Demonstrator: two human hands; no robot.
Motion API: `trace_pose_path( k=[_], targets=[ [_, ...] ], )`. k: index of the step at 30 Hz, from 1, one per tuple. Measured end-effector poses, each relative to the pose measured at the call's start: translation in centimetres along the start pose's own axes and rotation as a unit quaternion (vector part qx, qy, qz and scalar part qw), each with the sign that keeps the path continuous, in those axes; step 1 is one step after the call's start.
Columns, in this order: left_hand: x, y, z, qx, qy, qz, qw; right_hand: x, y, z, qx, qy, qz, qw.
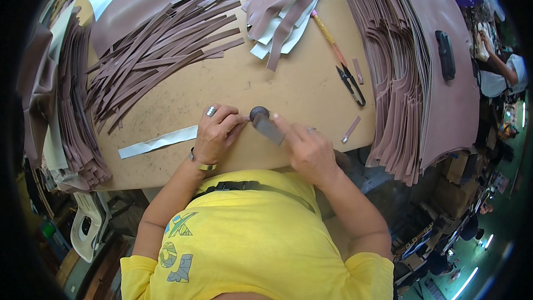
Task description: The person handles leather strips on a workbench, aligning them and using a hammer to tap and bond them together.
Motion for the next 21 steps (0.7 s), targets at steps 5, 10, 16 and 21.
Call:
trace_pose_path(
  k=[5,10,16,21],
  targets=[
    [0.0,-0.1,-0.1,0.001,-0.001,0.001,1.0,0.5,-0.6,-0.8,0.003,-0.026,0.017,1.0],
    [-0.8,-0.2,-1.2,-0.007,0.01,-0.017,1.0,0.5,0.2,0.0,0.01,-0.006,0.014,1.0],
    [-1.3,-0.7,-1.4,-0.015,-0.005,-0.018,1.0,1.2,-1.5,-0.6,-0.003,-0.014,-0.005,1.0],
    [-1.2,-0.8,-1.5,-0.011,-0.003,-0.016,1.0,1.7,-1.5,-0.4,-0.029,-0.019,-0.018,0.999]
  ],
)
Point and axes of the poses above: each hand's wrist, its own x-axis towards the middle knuckle, its own z-axis out of the palm, y = z × x, the point moved 2 cm from there along x, towards the middle knuckle, and after that the axes turned 4 degrees about -y, right-handed, at the moved point
